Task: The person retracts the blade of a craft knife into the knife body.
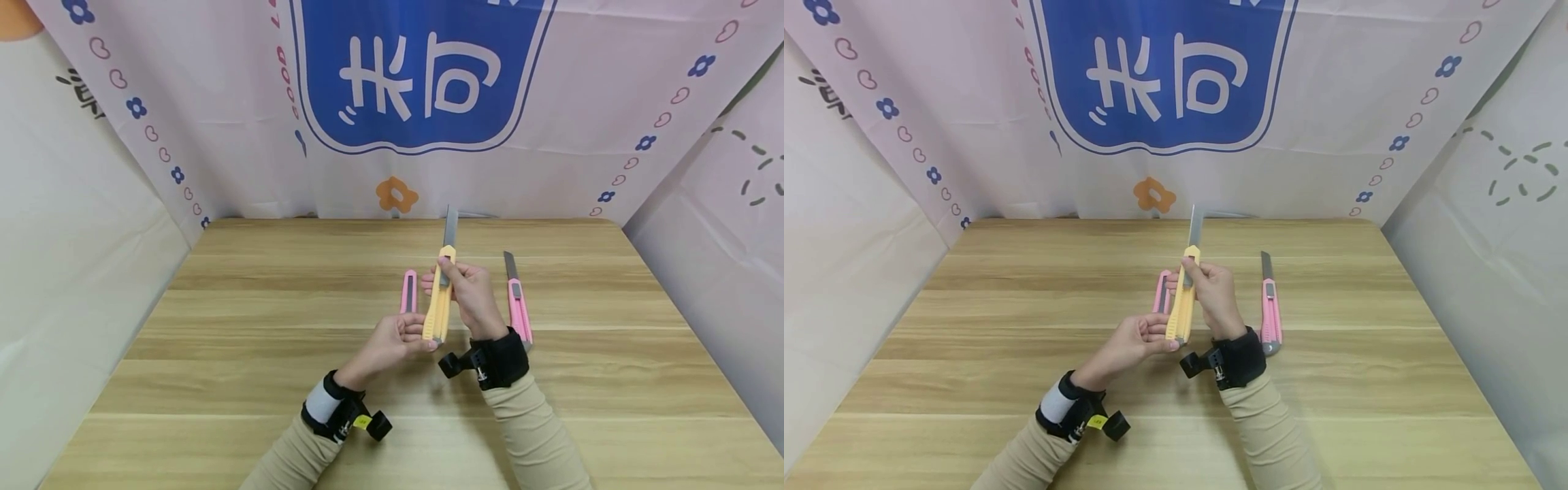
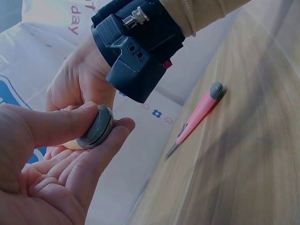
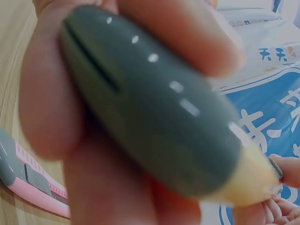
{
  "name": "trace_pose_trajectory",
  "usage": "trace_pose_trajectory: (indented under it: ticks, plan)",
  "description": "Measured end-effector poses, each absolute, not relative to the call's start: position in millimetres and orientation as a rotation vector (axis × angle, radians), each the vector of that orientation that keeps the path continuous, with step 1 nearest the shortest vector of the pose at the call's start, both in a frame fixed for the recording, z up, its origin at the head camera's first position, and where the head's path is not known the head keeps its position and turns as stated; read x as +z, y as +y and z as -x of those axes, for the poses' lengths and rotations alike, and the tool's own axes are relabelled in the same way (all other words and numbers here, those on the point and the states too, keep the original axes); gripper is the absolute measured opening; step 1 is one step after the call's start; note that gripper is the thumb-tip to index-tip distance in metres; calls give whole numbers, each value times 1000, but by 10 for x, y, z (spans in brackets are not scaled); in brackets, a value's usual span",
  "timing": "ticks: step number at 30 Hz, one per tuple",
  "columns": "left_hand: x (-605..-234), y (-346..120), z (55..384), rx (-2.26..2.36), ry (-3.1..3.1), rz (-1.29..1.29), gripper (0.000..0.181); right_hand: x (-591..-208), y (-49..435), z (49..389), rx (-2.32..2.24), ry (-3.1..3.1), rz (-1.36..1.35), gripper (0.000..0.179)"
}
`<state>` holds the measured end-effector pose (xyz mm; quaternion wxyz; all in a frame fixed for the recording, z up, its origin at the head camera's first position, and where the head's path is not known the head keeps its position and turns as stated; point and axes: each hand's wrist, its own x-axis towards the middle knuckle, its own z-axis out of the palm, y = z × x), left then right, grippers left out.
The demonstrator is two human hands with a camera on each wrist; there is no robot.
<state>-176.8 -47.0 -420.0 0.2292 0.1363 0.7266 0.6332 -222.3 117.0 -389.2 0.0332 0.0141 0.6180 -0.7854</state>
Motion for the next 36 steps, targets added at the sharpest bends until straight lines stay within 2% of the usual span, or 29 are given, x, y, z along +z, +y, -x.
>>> trace_pose_trajectory:
  ticks: [8,18,31,36]
  plan:
    - [-4182,-473,1761,1738,1998,-368,46,-3888,1174,2218,-2387,1917,-36,44]
    - [-4183,-483,1761,1755,1981,-374,44,-3878,1176,2207,-2383,1902,-26,35]
    - [-4197,-474,1776,1762,2021,-341,45,-3846,1140,2175,-2297,1939,-165,49]
    - [-4191,-474,1776,1769,2039,-331,46,-3872,1096,2178,-2303,1990,-152,49]
